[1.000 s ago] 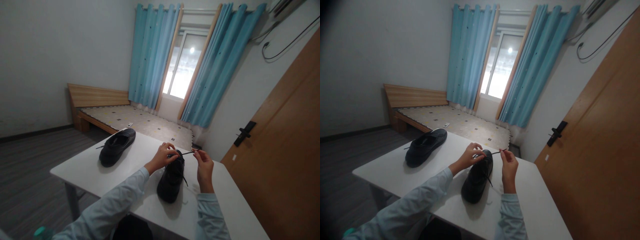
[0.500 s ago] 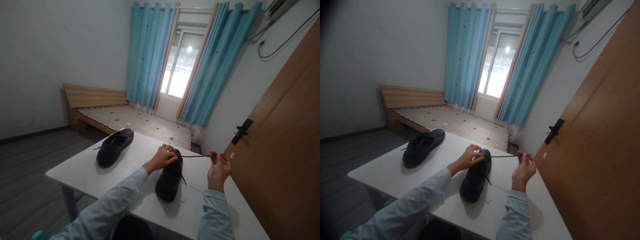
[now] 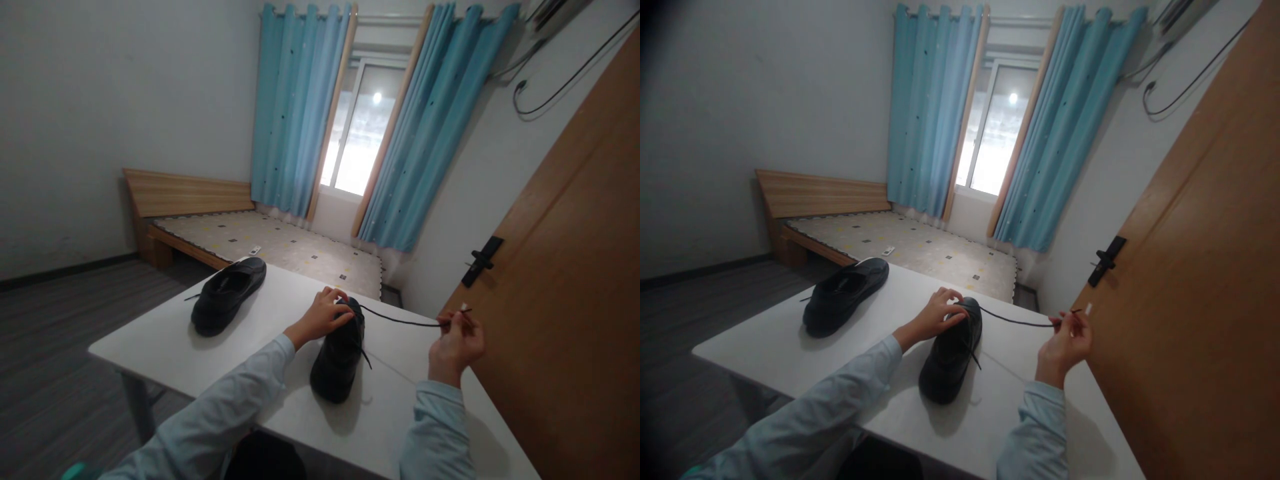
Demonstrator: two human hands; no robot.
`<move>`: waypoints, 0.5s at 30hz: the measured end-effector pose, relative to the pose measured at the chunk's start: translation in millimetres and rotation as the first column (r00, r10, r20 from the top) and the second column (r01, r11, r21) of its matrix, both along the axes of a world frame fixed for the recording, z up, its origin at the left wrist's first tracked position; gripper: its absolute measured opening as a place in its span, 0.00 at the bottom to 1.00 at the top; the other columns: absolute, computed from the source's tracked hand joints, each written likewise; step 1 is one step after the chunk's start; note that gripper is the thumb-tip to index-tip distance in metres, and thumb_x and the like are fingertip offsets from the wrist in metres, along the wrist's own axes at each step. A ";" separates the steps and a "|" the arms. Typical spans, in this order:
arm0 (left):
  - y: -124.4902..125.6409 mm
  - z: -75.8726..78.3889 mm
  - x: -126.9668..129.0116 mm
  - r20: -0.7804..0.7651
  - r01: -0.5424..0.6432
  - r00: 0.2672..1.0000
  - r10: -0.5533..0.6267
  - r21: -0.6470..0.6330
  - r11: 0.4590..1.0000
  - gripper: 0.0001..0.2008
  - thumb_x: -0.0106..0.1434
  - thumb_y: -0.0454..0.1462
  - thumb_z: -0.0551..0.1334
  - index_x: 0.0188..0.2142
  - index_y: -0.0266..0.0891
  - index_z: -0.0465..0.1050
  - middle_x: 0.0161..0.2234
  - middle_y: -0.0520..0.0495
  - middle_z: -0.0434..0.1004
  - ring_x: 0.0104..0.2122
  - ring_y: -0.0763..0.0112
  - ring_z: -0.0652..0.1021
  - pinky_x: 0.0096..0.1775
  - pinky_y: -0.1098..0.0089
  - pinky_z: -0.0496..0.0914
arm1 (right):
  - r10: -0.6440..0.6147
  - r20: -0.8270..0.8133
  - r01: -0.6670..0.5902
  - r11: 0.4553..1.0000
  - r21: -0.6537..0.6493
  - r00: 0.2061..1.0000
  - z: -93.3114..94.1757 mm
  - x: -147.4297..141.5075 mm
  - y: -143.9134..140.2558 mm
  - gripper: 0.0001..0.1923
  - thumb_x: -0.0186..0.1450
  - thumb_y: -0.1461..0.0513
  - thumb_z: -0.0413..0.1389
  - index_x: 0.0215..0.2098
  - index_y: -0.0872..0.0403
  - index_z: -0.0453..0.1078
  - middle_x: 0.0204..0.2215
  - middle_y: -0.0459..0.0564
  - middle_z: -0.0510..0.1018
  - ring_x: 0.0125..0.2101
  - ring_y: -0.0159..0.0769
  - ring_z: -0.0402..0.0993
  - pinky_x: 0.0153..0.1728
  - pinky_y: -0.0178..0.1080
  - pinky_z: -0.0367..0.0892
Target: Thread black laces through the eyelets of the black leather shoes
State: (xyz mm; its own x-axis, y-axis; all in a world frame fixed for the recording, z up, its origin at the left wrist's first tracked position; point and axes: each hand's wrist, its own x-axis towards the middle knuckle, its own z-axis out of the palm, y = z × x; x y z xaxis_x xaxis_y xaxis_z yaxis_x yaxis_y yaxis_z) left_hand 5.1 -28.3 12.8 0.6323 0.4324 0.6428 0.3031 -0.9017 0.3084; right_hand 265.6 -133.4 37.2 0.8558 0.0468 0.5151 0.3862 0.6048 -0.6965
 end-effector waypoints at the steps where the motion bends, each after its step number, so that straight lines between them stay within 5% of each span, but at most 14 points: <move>1: 0.1 -0.2 0.1 -0.003 0.000 1.000 0.000 0.002 1.000 0.13 0.63 0.45 0.55 0.37 0.47 0.77 0.46 0.47 0.69 0.45 0.62 0.64 0.48 0.60 0.60 | 0.005 0.036 -0.002 0.996 -0.085 0.999 0.5 -2.5 0.7 0.14 0.52 0.55 0.60 0.34 0.54 0.68 0.28 0.45 0.72 0.20 0.27 0.66 0.22 0.35 0.65; 3: 0.5 -0.7 0.2 -0.008 0.001 1.000 -0.001 0.006 1.000 0.13 0.63 0.45 0.55 0.37 0.47 0.77 0.45 0.47 0.69 0.45 0.63 0.64 0.48 0.61 0.60 | 0.086 0.128 -0.039 0.943 -0.332 0.988 1.6 -10.8 2.5 0.14 0.51 0.55 0.60 0.33 0.55 0.71 0.26 0.46 0.73 0.17 0.27 0.63 0.20 0.35 0.61; 6: 0.8 -1.0 0.5 -0.015 0.001 1.000 -0.001 0.007 1.000 0.13 0.63 0.45 0.54 0.38 0.47 0.77 0.46 0.47 0.69 0.45 0.63 0.64 0.48 0.61 0.60 | 0.299 0.269 -0.047 0.744 -0.667 0.915 2.3 -28.1 5.6 0.13 0.50 0.55 0.61 0.30 0.55 0.75 0.19 0.46 0.74 0.16 0.30 0.63 0.20 0.35 0.59; 11: 0.2 -0.2 0.4 -0.022 0.007 1.000 -0.006 0.010 1.000 0.14 0.64 0.45 0.54 0.38 0.47 0.77 0.47 0.47 0.69 0.45 0.62 0.64 0.48 0.60 0.60 | 0.571 0.413 -0.004 0.590 -0.808 0.709 0.4 -51.6 10.9 0.08 0.52 0.56 0.59 0.25 0.52 0.77 0.21 0.47 0.78 0.19 0.33 0.64 0.24 0.37 0.59; 15: 0.1 -0.6 0.5 -0.026 0.002 1.000 -0.002 0.017 1.000 0.14 0.64 0.45 0.53 0.38 0.47 0.77 0.46 0.47 0.69 0.45 0.62 0.64 0.48 0.60 0.60 | 0.644 0.420 0.004 0.544 -0.839 0.639 -1.6 -56.8 13.0 0.06 0.53 0.58 0.59 0.24 0.51 0.77 0.23 0.48 0.78 0.19 0.33 0.65 0.24 0.37 0.59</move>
State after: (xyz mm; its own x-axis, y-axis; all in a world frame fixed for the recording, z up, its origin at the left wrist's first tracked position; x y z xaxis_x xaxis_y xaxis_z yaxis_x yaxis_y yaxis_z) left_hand 5.6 -28.2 12.2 0.6494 0.4201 0.6339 0.3090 -0.9074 0.2848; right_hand 208.9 -120.4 35.6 0.1512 0.8535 0.4986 0.7847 0.2031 -0.5857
